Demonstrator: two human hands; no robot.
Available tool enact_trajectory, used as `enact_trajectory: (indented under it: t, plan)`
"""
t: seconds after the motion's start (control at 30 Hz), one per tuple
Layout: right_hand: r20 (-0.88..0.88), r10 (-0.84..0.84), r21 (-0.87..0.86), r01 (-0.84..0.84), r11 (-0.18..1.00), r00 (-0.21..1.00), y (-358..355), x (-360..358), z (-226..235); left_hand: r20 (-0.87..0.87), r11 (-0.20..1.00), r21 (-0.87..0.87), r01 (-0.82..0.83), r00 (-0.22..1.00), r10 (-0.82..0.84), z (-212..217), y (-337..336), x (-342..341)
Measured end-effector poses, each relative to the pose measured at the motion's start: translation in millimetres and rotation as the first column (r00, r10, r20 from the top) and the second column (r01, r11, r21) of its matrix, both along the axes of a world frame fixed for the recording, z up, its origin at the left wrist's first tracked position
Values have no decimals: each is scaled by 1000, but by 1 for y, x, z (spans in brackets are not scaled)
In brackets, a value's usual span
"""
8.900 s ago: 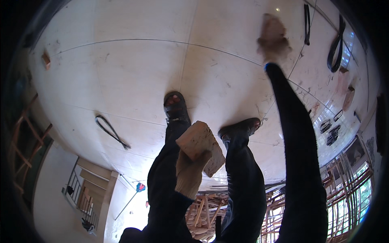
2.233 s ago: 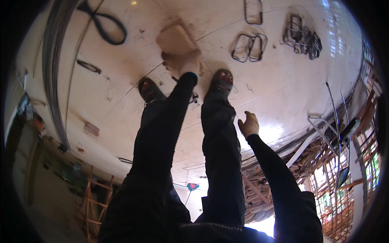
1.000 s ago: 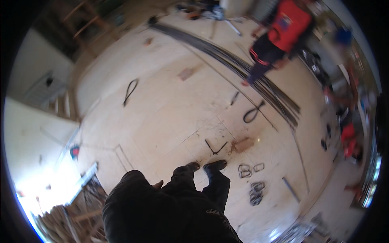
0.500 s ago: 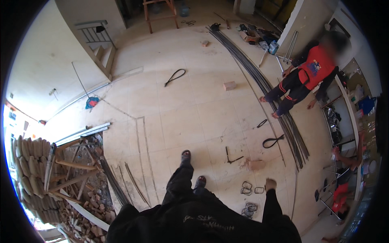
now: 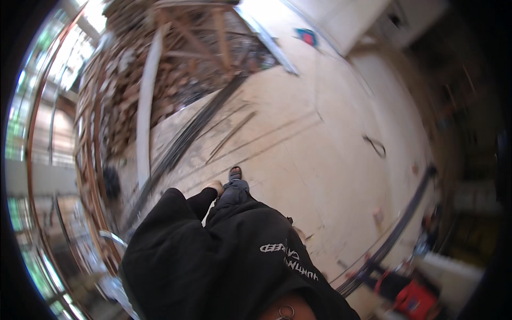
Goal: The person assembles rectangular rebar cages by placing pre-bent wire ties onto long steel rods laid on the floor. They repeatedly pick up ties, position them along the rods, and adjust the alignment while another worker assists nearby.
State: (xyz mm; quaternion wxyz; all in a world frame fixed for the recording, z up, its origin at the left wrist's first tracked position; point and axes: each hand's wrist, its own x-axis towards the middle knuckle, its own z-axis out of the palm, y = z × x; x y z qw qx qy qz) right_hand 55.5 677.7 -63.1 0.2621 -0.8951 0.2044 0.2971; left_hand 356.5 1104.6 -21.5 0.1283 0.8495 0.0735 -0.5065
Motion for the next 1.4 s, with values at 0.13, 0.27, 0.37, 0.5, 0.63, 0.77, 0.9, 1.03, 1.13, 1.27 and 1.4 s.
enact_trajectory:
  t: [0.13,0.27,0.37,0.5,0.63,0.77,0.9,1.03,1.13,1.27,1.4]
  plan:
    - [153,355,-45,-352,935,922,-20,106,-66,90,803,-355,-478,838,539,11,44,65]
    - [-257,-486,288,546,787,836,-13,221,21,158,591,-455,-666,593,789,-34,110,35]
    - [-395,-719,348,817,459,572,9,337,44,112,263,-518,-814,241,964,-71,206,29]
    - [-158,-640,415,639,648,752,-12,447,86,146,166,-415,-894,115,983,-80,213,50]
    - [-254,-517,412,576,706,817,15,533,84,137,40,-261,-965,4,991,-80,208,46]
    - [-317,-409,424,514,746,856,13,608,51,18,-29,-151,-988,-32,999,-87,151,70]
    - [-136,-89,286,125,950,987,-52,694,12,-186,-227,-81,-971,-209,960,-88,53,153]
    - [-259,-287,419,375,827,922,-62,780,17,-99,225,-242,-944,254,962,-76,58,248]
    - [-259,-456,231,513,826,851,-133,848,19,97,331,-422,-844,320,942,-53,2,387]
    - [-177,-630,228,654,721,757,-152,943,50,175,278,-604,-747,216,961,45,-24,581]
    - [-201,-581,449,602,661,788,-141,1019,58,365,384,-631,-675,178,914,67,-23,737]
